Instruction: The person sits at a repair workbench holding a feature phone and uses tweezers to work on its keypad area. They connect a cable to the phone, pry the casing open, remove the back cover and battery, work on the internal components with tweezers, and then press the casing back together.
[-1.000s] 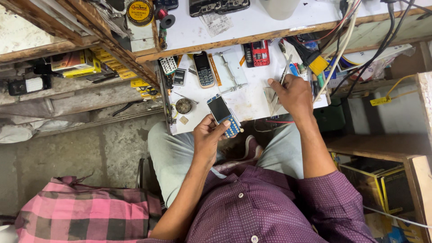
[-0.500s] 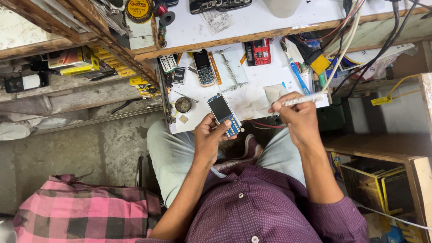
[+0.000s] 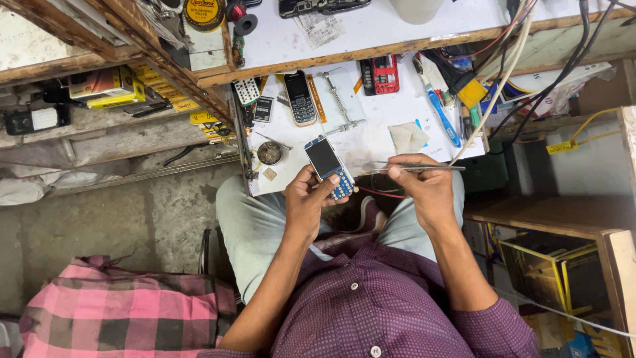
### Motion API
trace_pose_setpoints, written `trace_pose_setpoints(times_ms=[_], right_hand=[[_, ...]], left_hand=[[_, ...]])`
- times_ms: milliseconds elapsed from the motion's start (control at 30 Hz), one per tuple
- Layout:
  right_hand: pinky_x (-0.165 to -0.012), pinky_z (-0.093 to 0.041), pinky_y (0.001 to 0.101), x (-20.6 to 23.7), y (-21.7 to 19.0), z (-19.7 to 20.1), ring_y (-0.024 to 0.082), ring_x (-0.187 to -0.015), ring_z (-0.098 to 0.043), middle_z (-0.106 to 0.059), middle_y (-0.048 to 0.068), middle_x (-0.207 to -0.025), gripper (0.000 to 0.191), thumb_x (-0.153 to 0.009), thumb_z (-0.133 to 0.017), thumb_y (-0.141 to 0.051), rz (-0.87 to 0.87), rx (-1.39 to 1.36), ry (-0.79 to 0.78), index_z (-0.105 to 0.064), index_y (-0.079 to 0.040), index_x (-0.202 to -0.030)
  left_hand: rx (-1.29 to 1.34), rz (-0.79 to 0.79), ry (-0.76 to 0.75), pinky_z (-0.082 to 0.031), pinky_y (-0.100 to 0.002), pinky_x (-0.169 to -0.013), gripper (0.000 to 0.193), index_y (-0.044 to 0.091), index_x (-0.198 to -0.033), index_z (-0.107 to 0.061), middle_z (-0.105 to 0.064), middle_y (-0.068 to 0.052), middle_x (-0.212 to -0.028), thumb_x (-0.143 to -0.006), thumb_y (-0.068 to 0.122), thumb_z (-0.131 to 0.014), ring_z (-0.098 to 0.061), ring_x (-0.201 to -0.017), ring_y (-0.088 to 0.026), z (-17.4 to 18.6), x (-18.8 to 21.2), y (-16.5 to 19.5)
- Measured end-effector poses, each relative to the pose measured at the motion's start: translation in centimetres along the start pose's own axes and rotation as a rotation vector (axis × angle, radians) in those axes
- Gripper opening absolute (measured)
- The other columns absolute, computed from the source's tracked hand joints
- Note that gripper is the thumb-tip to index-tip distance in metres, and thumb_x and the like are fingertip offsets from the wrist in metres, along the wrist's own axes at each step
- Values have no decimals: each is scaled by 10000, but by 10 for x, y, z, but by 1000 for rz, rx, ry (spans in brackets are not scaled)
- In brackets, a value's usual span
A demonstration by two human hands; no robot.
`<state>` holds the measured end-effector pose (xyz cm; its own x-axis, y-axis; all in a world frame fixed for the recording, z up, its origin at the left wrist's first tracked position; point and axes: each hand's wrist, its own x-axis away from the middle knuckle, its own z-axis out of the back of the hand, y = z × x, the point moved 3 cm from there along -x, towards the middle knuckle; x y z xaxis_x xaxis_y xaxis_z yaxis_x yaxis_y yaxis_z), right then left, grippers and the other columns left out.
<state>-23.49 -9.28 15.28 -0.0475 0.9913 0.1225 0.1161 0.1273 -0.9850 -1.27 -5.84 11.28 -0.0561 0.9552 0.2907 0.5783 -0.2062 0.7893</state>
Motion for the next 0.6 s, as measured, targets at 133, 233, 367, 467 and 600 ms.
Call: trace_pose_setpoints(times_ms=[133, 233, 367, 467, 600], right_hand=[[-855, -613, 277, 6, 4, -10, 177, -924, -743, -766, 143, -1007, 194, -921, -730, 26, 51, 45, -62, -696, 71, -1106], [-822, -608, 268, 10, 8, -17, 166, -926, -744, -773, 140, -1014, 197, -913, -731, 23, 31, 65, -92, -701, 70, -1102], [-847, -617, 279, 12, 13, -22, 182, -940, -756, -779, 148, -1030, 287, -847, -763, 31, 15, 97, -73, -712, 67, -1127], [-896, -607, 298, 14, 14, -24, 217, -991, -745, -767, 183, -1064, 250, -865, -779, 47, 141, 118, -79, -726, 77, -1107], [-952, -587, 311, 18, 10, -26, 240, -1071, -731, -749, 202, -1130, 196, -893, -778, 55, 319, 162, -118, -724, 62, -1081]], left_hand=[[17, -6, -3, -675, -353, -679, 203, -13, -1103, -648, -734, -116, -929, -931, 65, -723, -749, -791, -185, 0, -2, -4], [28, -15, -10, -672, -350, -683, 205, -21, -1102, -644, -729, -114, -926, -934, 62, -729, -742, -779, -176, 1, -2, -6], [32, -1, -8, -675, -348, -686, 222, -25, -1111, -639, -731, -115, -934, -927, 64, -724, -751, -783, -180, 0, -1, -6], [23, -14, -2, -673, -343, -686, 255, -30, -1146, -641, -724, -113, -938, -925, 68, -724, -743, -782, -170, -2, -1, -4], [-14, -19, 9, -672, -339, -681, 248, -42, -1130, -647, -735, -119, -929, -924, 69, -726, -744, -777, -168, -3, 0, -2]])
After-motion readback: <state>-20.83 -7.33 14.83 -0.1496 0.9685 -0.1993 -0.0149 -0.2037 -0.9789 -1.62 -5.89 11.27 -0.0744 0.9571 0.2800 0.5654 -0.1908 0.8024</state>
